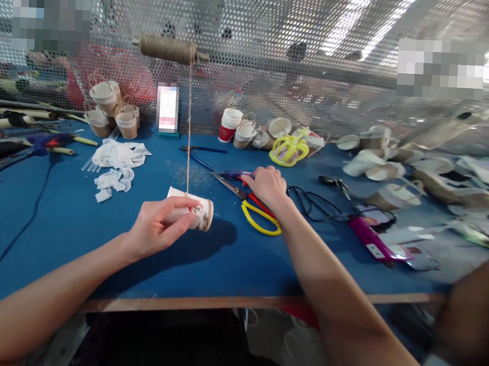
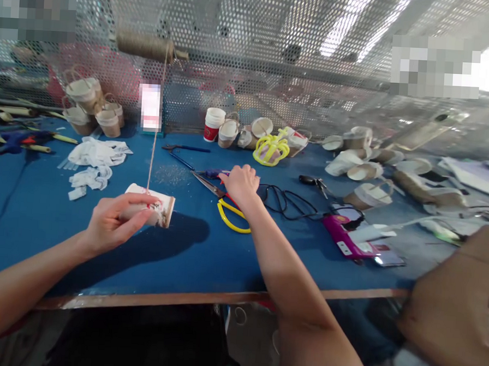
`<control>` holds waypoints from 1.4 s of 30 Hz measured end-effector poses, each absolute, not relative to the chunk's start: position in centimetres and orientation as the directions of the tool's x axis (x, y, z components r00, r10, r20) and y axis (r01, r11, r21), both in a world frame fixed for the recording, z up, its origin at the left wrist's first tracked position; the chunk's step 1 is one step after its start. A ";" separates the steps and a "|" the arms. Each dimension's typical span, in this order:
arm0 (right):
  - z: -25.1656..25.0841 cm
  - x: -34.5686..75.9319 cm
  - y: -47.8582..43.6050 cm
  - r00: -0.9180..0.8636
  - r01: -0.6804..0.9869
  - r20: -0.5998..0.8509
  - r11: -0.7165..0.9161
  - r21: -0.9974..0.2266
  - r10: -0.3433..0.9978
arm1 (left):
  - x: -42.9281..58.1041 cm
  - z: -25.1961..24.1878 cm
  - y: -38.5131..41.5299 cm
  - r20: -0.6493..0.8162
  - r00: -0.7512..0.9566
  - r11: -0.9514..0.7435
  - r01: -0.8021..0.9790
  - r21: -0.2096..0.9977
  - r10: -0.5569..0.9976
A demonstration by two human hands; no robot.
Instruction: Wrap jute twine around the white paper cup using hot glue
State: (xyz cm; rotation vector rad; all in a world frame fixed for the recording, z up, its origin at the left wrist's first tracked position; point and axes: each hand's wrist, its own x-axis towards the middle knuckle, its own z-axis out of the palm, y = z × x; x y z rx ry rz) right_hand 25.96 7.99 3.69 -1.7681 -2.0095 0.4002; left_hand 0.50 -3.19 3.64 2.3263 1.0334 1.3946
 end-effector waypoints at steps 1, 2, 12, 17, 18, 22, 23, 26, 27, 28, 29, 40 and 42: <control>4.1 25.0 7.3 -0.079 0.857 0.149 0.143 -0.494 0.986 | 0.5 3.6 -3.2 0.656 0.306 -0.712 0.452 0.538 0.690; 4.5 23.8 6.5 -0.108 0.840 0.151 0.171 -0.515 0.983 | 0.5 3.5 -3.3 0.637 0.318 -0.703 0.452 0.550 0.703; 7.0 16.6 1.6 -0.471 0.083 0.159 0.223 -0.971 0.868 | 0.6 2.9 -2.6 0.489 0.344 -0.596 0.388 0.704 0.802; 8.1 17.9 0.7 -0.330 0.090 0.260 0.304 -0.948 0.907 | 0.5 2.6 -2.5 0.448 0.227 -0.501 0.326 0.802 0.865; 8.2 18.0 0.6 -0.309 0.098 0.269 0.312 -0.945 0.912 | 0.5 2.6 -2.5 0.440 0.217 -0.489 0.316 0.813 0.872; 8.2 18.2 0.5 -0.268 0.184 0.281 0.335 -0.924 0.922 | 0.7 2.7 -2.5 0.407 0.210 -0.456 0.307 0.835 0.889; 8.0 18.2 0.6 -0.263 0.202 0.282 0.339 -0.919 0.923 | 0.7 2.7 -2.5 0.403 0.209 -0.451 0.310 0.837 0.891; 7.6 18.3 1.0 -0.265 0.229 0.280 0.342 -0.911 0.923 | 0.8 2.9 -2.6 0.400 0.206 -0.448 0.316 0.837 0.893; 7.5 18.3 1.1 -0.266 0.234 0.276 0.340 -0.911 0.923 | 0.9 3.0 -2.7 0.401 0.205 -0.448 0.317 0.836 0.893; 7.4 18.3 1.2 -0.268 0.239 0.273 0.338 -0.910 0.924 | 0.9 3.0 -2.7 0.401 0.206 -0.448 0.318 0.835 0.893; 7.4 18.4 1.3 -0.269 0.244 0.269 0.336 -0.910 0.925 | 0.8 3.0 -2.7 0.403 0.205 -0.450 0.319 0.834 0.892; 7.5 18.6 0.9 -0.254 0.237 0.269 0.329 -0.914 0.929 | 0.9 2.9 -2.6 0.348 0.202 -0.396 0.292 0.871 0.915; 7.4 18.7 1.0 -0.247 0.248 0.258 0.318 -0.915 0.934 | 0.9 2.9 -2.6 0.338 0.201 -0.385 0.286 0.877 0.919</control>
